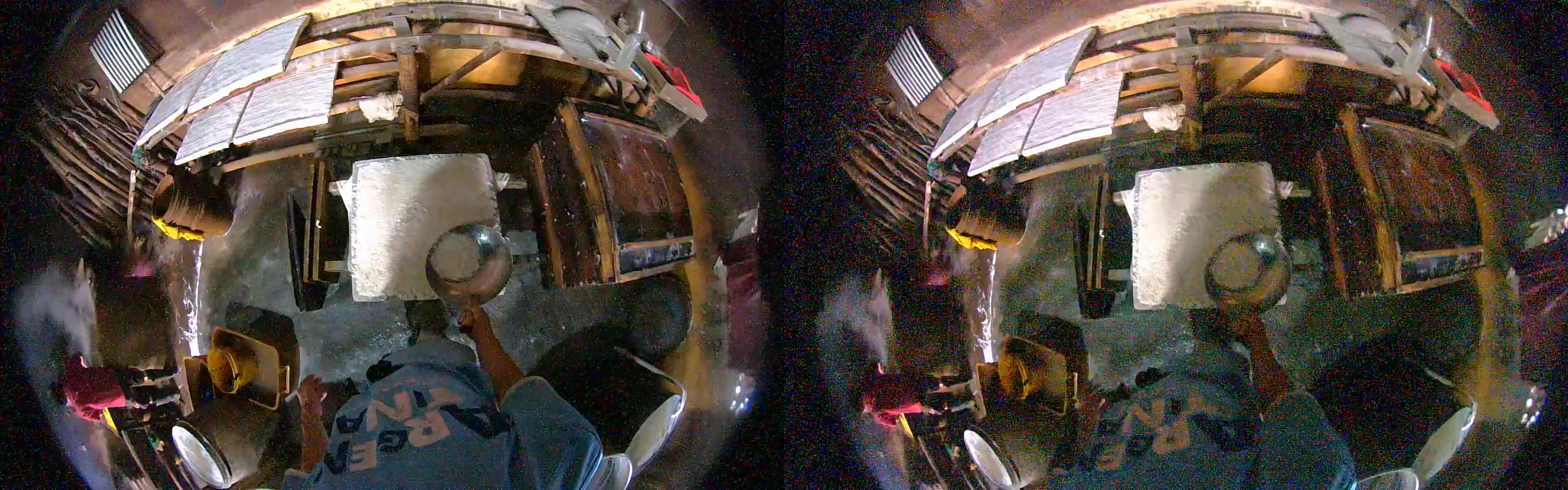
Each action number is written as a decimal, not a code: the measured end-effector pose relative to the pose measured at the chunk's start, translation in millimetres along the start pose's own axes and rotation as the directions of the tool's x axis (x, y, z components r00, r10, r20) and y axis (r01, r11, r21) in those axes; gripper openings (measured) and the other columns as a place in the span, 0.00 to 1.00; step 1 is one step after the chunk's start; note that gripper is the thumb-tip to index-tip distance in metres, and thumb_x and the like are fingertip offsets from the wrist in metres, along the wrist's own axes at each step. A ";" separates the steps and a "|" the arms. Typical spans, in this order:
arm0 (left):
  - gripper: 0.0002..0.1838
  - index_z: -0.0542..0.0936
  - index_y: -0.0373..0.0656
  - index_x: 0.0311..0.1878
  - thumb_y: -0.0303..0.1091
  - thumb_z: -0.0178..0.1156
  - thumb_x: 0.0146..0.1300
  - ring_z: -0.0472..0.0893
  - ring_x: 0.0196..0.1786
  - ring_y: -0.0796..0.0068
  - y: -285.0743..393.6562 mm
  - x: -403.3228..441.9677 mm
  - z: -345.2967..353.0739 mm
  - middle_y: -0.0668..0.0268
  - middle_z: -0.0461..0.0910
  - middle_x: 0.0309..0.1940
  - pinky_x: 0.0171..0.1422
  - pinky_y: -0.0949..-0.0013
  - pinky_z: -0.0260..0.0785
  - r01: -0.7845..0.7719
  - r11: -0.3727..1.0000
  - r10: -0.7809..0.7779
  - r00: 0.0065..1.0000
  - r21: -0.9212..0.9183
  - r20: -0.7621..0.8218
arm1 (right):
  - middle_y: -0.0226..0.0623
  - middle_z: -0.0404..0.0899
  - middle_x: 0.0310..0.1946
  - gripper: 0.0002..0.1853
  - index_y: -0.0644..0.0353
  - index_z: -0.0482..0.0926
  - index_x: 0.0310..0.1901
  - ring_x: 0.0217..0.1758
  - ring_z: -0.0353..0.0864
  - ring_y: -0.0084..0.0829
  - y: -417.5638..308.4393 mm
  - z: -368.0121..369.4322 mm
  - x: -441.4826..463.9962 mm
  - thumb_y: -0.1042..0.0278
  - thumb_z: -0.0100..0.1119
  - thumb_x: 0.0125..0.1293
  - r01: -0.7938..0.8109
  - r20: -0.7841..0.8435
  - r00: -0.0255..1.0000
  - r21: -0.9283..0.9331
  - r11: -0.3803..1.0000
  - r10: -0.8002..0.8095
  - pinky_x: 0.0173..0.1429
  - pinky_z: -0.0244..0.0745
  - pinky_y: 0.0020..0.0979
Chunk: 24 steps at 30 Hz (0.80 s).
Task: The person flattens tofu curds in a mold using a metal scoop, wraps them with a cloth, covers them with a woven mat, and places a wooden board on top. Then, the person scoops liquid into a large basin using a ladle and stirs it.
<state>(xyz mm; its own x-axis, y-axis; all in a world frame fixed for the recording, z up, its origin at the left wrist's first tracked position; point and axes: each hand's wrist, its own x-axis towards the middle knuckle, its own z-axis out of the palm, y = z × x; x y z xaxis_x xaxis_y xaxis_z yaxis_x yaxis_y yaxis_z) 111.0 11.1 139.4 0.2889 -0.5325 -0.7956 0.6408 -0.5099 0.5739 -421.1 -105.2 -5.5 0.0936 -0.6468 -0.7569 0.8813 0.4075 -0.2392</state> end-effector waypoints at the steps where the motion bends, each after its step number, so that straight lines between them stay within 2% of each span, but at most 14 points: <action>1: 0.16 0.73 0.45 0.49 0.39 0.56 0.60 0.78 0.30 0.69 6.9 -0.5 11.9 0.61 0.79 0.38 0.26 0.69 0.70 -0.017 0.995 0.023 0.998 -0.098 0.060 | 0.35 0.70 0.17 0.05 0.59 0.71 0.30 0.16 0.71 0.33 5.9 -19.2 28.7 0.68 0.55 0.56 0.002 -0.047 0.999 0.020 1.000 -0.001 0.18 0.68 0.34; 2: 0.16 0.73 0.45 0.49 0.39 0.57 0.60 0.78 0.30 0.69 11.4 -3.3 25.0 0.61 0.79 0.38 0.26 0.69 0.70 -0.047 0.996 0.051 0.997 -0.082 0.049 | 0.35 0.69 0.16 0.05 0.59 0.71 0.30 0.16 0.71 0.33 10.6 -37.2 57.2 0.69 0.55 0.56 0.006 -0.093 0.996 0.039 0.999 -0.003 0.18 0.68 0.34; 5: 0.17 0.73 0.46 0.50 0.41 0.56 0.60 0.78 0.30 0.68 22.0 -31.6 80.5 0.62 0.78 0.36 0.26 0.71 0.69 -0.179 0.876 0.272 0.950 0.448 -0.153 | 0.35 0.69 0.16 0.05 0.60 0.71 0.32 0.15 0.70 0.33 11.9 -73.3 122.0 0.70 0.55 0.56 0.013 -0.030 0.999 -0.255 0.967 -0.022 0.16 0.67 0.33; 6: 0.17 0.73 0.46 0.50 0.41 0.56 0.60 0.78 0.30 0.68 21.7 -32.8 84.6 0.62 0.78 0.36 0.26 0.71 0.69 -0.140 0.848 0.266 0.947 0.512 -0.182 | 0.35 0.69 0.17 0.06 0.60 0.71 0.32 0.14 0.70 0.33 9.3 -60.8 118.3 0.69 0.55 0.56 0.081 -0.101 0.988 -0.279 0.957 -0.113 0.15 0.66 0.33; 8: 0.17 0.73 0.46 0.50 0.41 0.56 0.60 0.78 0.30 0.68 16.4 -34.1 86.6 0.62 0.78 0.36 0.26 0.71 0.69 -0.044 0.861 0.170 0.964 0.507 -0.204 | 0.35 0.70 0.17 0.07 0.61 0.71 0.33 0.13 0.69 0.34 0.7 -7.2 84.7 0.68 0.55 0.58 0.207 -0.237 0.925 -0.338 0.918 -0.296 0.13 0.65 0.34; 11: 0.17 0.72 0.46 0.50 0.41 0.56 0.60 0.78 0.30 0.68 2.5 -33.3 82.8 0.61 0.78 0.35 0.26 0.71 0.69 0.057 0.880 0.057 0.973 0.472 -0.224 | 0.36 0.70 0.17 0.10 0.62 0.70 0.37 0.11 0.69 0.36 -36.0 58.3 38.7 0.66 0.56 0.58 0.385 -0.240 0.854 -0.302 0.872 -0.461 0.13 0.66 0.36; 13: 0.17 0.72 0.46 0.50 0.41 0.56 0.59 0.78 0.30 0.67 -4.5 -32.1 81.5 0.61 0.78 0.35 0.26 0.71 0.69 0.095 0.878 0.019 0.972 0.470 -0.233 | 0.33 0.70 0.19 0.14 0.58 0.68 0.44 0.14 0.68 0.31 -61.3 105.2 3.0 0.67 0.58 0.57 0.438 -0.299 0.832 -0.162 0.884 -0.467 0.15 0.67 0.33; 14: 0.17 0.72 0.46 0.50 0.40 0.56 0.59 0.78 0.30 0.67 -6.7 -32.8 81.5 0.61 0.78 0.35 0.26 0.71 0.69 0.108 0.873 0.009 0.972 0.476 -0.236 | 0.31 0.70 0.19 0.15 0.58 0.68 0.45 0.14 0.67 0.29 -63.6 85.0 24.4 0.68 0.58 0.57 0.540 -0.289 0.829 0.192 0.820 -0.478 0.16 0.66 0.32; 16: 0.16 0.72 0.46 0.50 0.40 0.56 0.59 0.78 0.30 0.67 -4.9 -32.2 87.6 0.61 0.78 0.35 0.26 0.71 0.69 0.119 0.872 -0.003 0.971 0.475 -0.237 | 0.29 0.70 0.23 0.17 0.56 0.67 0.47 0.19 0.68 0.26 -77.8 34.8 67.2 0.70 0.58 0.56 0.856 -0.253 0.462 -0.123 0.501 -0.850 0.22 0.66 0.29; 17: 0.16 0.72 0.46 0.50 0.40 0.56 0.59 0.78 0.30 0.67 -3.3 -30.5 90.9 0.61 0.78 0.35 0.26 0.71 0.70 0.120 0.871 -0.004 0.972 0.477 -0.236 | 0.28 0.69 0.22 0.17 0.56 0.67 0.47 0.19 0.67 0.25 -83.5 14.1 73.7 0.71 0.57 0.56 0.854 -0.159 0.278 -0.412 0.319 -0.947 0.22 0.65 0.27; 18: 0.16 0.72 0.46 0.50 0.40 0.56 0.59 0.78 0.30 0.67 0.0 -28.9 94.5 0.61 0.78 0.35 0.26 0.71 0.70 0.120 0.870 -0.005 0.972 0.479 -0.236 | 0.28 0.69 0.22 0.17 0.56 0.67 0.48 0.19 0.67 0.23 -92.9 18.0 57.8 0.73 0.56 0.55 0.730 -0.005 0.110 -0.678 0.084 -0.994 0.21 0.64 0.26; 19: 0.16 0.72 0.47 0.50 0.40 0.56 0.59 0.78 0.30 0.67 3.4 -28.2 100.2 0.61 0.78 0.35 0.27 0.71 0.70 0.117 0.869 -0.001 0.972 0.480 -0.235 | 0.27 0.68 0.22 0.17 0.56 0.67 0.48 0.18 0.67 0.22 -101.9 20.8 46.4 0.74 0.55 0.55 0.601 0.104 0.004 -0.795 -0.081 -0.995 0.21 0.63 0.25; 22: 0.16 0.73 0.46 0.49 0.40 0.56 0.59 0.79 0.30 0.67 11.8 -20.6 107.5 0.61 0.78 0.34 0.27 0.70 0.70 0.104 0.882 -0.002 0.976 0.459 -0.219 | 0.26 0.66 0.18 0.14 0.54 0.67 0.45 0.15 0.66 0.20 -120.9 22.8 25.1 0.73 0.54 0.56 0.314 0.104 -0.017 -0.944 -0.104 -0.994 0.17 0.60 0.25; 24: 0.15 0.73 0.46 0.49 0.39 0.55 0.60 0.79 0.30 0.67 11.0 -8.3 98.9 0.61 0.79 0.33 0.27 0.69 0.70 0.083 0.917 -0.011 0.983 0.389 -0.185 | 0.27 0.67 0.19 0.12 0.54 0.67 0.42 0.18 0.69 0.23 -117.2 15.3 16.8 0.71 0.55 0.57 0.389 -0.248 0.348 -0.839 0.380 -0.904 0.18 0.63 0.29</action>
<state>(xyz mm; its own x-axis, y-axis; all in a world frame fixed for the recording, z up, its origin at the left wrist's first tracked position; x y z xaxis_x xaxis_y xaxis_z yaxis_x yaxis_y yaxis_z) 45.2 -57.0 171.4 0.4086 -0.3926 -0.8239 0.3353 -0.7750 0.5356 -515.7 -173.6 19.1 -0.8793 -0.4333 -0.1979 -0.0172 0.4442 -0.8958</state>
